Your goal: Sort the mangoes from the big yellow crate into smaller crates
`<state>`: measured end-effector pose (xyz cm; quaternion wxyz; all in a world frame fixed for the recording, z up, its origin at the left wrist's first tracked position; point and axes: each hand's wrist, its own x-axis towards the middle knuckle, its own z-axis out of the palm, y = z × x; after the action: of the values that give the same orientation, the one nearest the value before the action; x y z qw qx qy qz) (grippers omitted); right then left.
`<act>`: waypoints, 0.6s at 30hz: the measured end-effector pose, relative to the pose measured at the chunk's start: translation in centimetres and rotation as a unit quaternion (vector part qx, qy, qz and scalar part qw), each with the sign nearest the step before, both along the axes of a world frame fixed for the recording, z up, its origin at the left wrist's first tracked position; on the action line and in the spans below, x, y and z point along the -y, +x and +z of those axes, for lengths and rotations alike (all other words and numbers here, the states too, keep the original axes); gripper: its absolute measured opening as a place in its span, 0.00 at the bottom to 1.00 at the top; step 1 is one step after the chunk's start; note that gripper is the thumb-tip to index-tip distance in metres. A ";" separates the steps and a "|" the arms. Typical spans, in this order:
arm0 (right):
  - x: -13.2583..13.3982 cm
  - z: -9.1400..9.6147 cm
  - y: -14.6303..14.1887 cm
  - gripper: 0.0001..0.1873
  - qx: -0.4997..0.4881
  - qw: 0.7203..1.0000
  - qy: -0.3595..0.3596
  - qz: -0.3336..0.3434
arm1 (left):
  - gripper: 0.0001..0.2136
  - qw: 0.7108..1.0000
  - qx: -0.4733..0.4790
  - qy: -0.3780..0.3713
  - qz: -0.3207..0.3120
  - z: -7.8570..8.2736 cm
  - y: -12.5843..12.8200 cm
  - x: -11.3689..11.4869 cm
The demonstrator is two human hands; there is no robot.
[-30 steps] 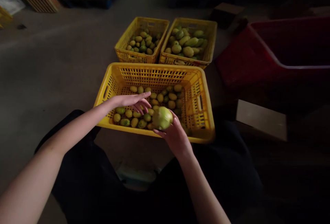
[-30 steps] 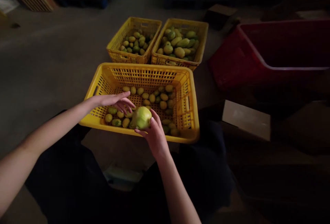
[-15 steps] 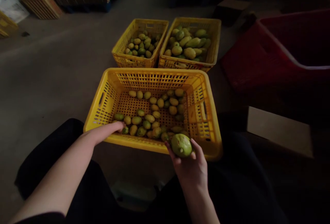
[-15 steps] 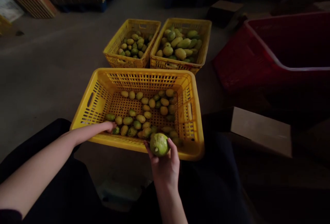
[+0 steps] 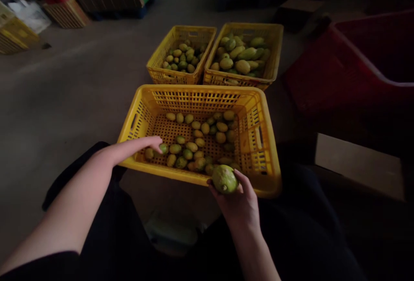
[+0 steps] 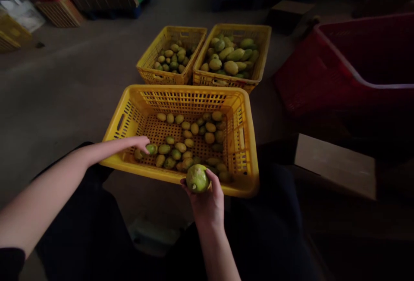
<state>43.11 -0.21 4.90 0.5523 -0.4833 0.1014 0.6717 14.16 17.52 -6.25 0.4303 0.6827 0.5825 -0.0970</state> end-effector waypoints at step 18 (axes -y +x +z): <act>-2.6 2.4 -3.5 0.16 0.007 0.980 0.085 0.180 | 0.37 0.824 0.452 -0.060 0.336 15.0 -0.4 10.6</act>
<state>39.62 2.41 7.32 0.4616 -0.4496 -0.0482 0.7632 13.75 6.91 8.70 0.6912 0.3850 0.5092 0.3387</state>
